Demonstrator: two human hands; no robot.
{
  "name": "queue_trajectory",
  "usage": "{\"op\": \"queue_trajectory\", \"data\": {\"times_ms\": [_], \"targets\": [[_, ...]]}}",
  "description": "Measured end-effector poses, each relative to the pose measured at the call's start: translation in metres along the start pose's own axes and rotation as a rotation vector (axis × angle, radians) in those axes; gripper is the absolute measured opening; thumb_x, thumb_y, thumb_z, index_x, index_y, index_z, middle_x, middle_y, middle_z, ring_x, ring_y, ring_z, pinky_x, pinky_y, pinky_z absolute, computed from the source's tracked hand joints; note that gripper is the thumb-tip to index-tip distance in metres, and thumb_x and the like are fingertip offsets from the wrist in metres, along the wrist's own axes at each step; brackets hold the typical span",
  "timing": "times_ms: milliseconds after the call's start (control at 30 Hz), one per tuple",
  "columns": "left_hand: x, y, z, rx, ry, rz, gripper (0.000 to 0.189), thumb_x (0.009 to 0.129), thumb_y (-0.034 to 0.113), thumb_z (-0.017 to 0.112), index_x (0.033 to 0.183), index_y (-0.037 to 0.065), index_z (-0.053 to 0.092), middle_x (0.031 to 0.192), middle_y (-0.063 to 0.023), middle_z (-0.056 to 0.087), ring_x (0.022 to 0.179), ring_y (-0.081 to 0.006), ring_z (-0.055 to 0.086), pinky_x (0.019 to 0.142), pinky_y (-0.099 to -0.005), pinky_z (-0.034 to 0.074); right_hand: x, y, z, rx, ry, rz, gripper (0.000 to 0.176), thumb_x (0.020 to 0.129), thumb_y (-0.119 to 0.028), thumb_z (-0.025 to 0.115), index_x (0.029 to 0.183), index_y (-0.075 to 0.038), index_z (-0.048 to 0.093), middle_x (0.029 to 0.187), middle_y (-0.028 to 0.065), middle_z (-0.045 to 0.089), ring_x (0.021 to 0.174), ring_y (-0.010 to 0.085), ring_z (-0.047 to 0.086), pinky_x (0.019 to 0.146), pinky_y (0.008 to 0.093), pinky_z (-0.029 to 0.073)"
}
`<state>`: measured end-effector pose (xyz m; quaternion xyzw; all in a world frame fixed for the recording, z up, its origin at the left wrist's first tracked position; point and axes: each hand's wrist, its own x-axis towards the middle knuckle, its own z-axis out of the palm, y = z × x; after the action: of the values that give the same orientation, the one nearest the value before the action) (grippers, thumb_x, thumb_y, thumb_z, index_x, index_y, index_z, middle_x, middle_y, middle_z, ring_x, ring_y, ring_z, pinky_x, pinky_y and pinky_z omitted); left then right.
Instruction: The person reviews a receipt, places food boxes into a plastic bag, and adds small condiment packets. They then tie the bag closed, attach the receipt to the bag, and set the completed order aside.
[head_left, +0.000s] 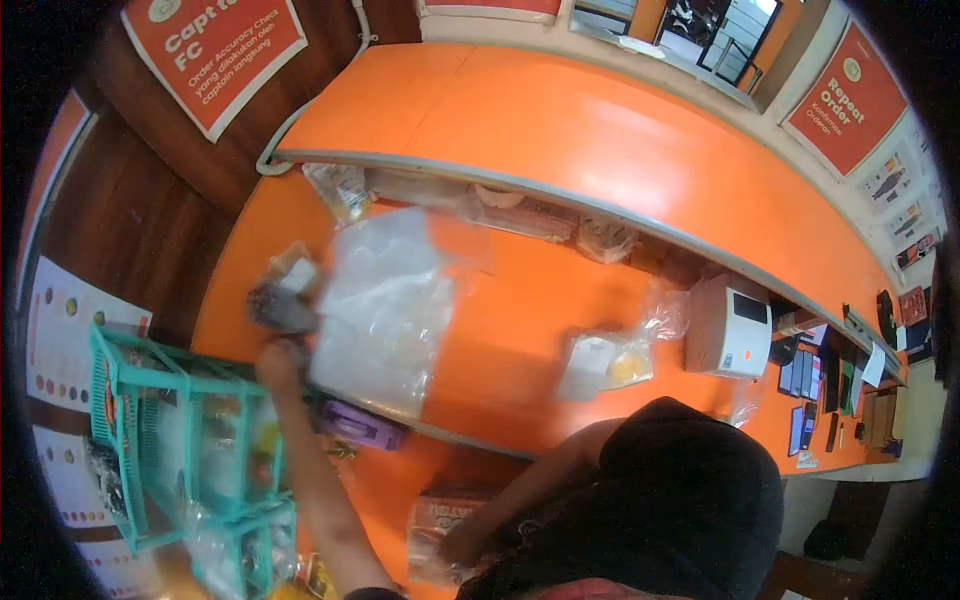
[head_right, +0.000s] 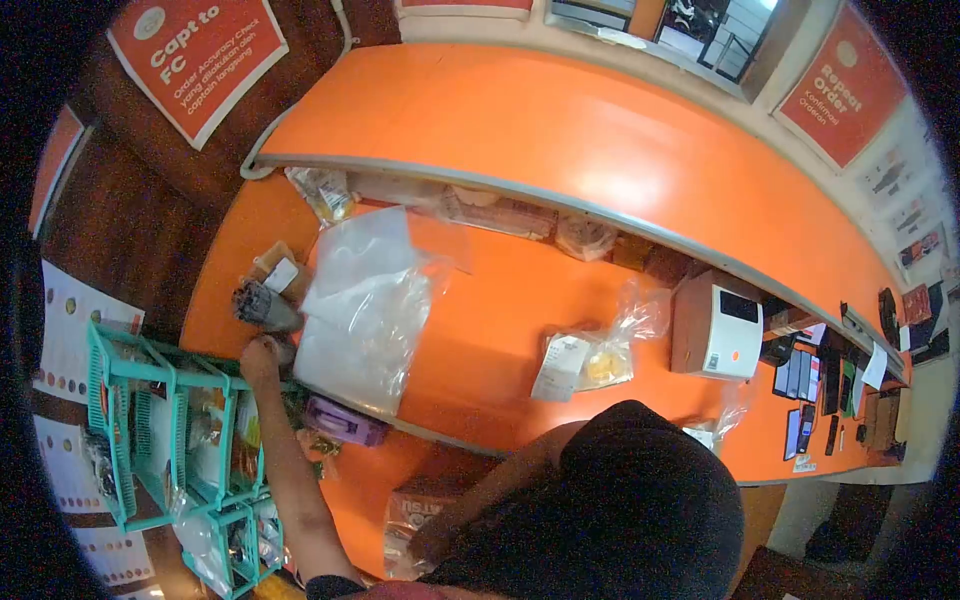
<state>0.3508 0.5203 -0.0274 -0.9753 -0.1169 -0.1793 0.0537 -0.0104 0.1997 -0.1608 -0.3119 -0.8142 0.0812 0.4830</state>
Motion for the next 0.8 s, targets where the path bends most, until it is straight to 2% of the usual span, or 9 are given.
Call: {"op": "queue_trajectory", "data": {"times_ms": [67,133,167,267,367,467,567,667,800], "targets": [[0.005,0.006,-0.013,0.016,-0.124,-0.078,0.039,0.09,0.037,0.062,0.087,0.0,0.071,0.082,-0.0215,0.07,0.077,-0.0414,0.07,0.07,-0.0487,0.058,-0.006,0.003,0.004,-0.054,-0.088,-0.003,0.022,0.067,-0.016,0.069,0.056,-0.001,0.057,0.065,0.0161,0.05,0.066,0.0372,0.051,0.065,0.0495,0.041],[0.004,0.016,-0.025,0.012,-0.16,-0.156,0.036,0.092,0.034,0.061,0.088,-0.001,0.071,0.088,-0.0213,0.07,0.082,-0.0398,0.069,0.074,-0.0487,0.057,0.007,-0.012,-0.028,-0.167,-0.22,-0.067,0.021,0.07,-0.015,0.068,0.057,-0.002,0.057,0.066,0.0155,0.05,0.067,0.0373,0.051,0.068,0.0494,0.043],[0.001,0.019,-0.033,0.013,-0.177,-0.195,0.035,0.093,0.032,0.061,0.088,-0.001,0.07,0.09,-0.0213,0.07,0.085,-0.039,0.069,0.075,-0.0487,0.056,0.008,-0.01,-0.022,-0.146,-0.128,-0.056,0.021,0.071,-0.015,0.068,0.058,-0.002,0.057,0.066,0.0155,0.051,0.068,0.0375,0.052,0.07,0.0497,0.043],[-0.015,0.045,-0.092,-0.094,-0.062,-0.069,0.028,0.097,0.025,0.059,0.092,-0.002,0.066,0.097,-0.0229,0.068,0.089,-0.0359,0.067,0.078,-0.046,0.054,0.002,0.004,0.015,-0.009,0.038,0.089,0.019,0.074,-0.014,0.067,0.063,-0.002,0.057,0.068,0.0154,0.053,0.071,0.0374,0.055,0.072,0.0499,0.045],[-0.058,0.067,-0.131,-0.547,0.349,-0.009,0.018,0.099,0.017,0.057,0.094,0.0,0.061,0.095,-0.0172,0.065,0.084,-0.0307,0.064,0.076,-0.0432,0.052,0.011,-0.018,-0.014,0.062,0.068,0.229,0.019,0.075,-0.017,0.066,0.066,-0.002,0.059,0.069,0.0157,0.055,0.071,0.0368,0.057,0.071,0.0491,0.046],[-0.151,0.07,-0.172,-1.222,0.321,-0.221,0.014,0.1,0.016,0.057,0.092,0.004,0.058,0.09,-0.0078,0.062,0.078,-0.0195,0.059,0.069,-0.0337,0.05,0.024,-0.042,-0.053,0.093,0.086,0.42,0.02,0.077,-0.02,0.065,0.069,-0.003,0.061,0.071,0.016,0.058,0.071,0.0361,0.059,0.07,0.0483,0.047],[-0.259,0.073,-0.246,-1.506,0.204,-0.658,0.014,0.101,0.015,0.056,0.093,0.005,0.059,0.09,-0.0014,0.06,0.076,-0.0105,0.054,0.066,-0.0245,0.045,0.039,-0.063,-0.091,0.084,0.051,0.601,0.021,0.078,-0.023,0.065,0.071,-0.003,0.062,0.072,0.0163,0.06,0.07,0.0354,0.061,0.069,0.0475,0.049],[-0.383,0.069,-0.259,-1.277,0.351,-0.79,0.013,0.101,0.015,0.057,0.1,0.002,0.062,0.091,-0.0017,0.062,0.07,-0.0066,0.051,0.065,-0.0195,0.042,0.067,-0.074,-0.124,-0.018,-0.045,0.713,0.023,0.079,-0.026,0.064,0.074,-0.004,0.064,0.073,0.0166,0.063,0.07,0.0348,0.063,0.068,0.0467,0.05],[-0.471,0.116,-0.307,-1.133,0.246,-0.93,0.016,0.097,0.009,0.062,0.11,0.0,0.065,0.098,-0.0066,0.07,0.082,-0.009,0.062,0.072,-0.0229,0.049,0.142,-0.123,-0.193,-0.167,-0.112,0.736,0.026,0.081,-0.03,0.063,0.078,-0.004,0.066,0.075,0.017,0.066,0.07,0.0339,0.066,0.067,0.0457,0.052]]}}
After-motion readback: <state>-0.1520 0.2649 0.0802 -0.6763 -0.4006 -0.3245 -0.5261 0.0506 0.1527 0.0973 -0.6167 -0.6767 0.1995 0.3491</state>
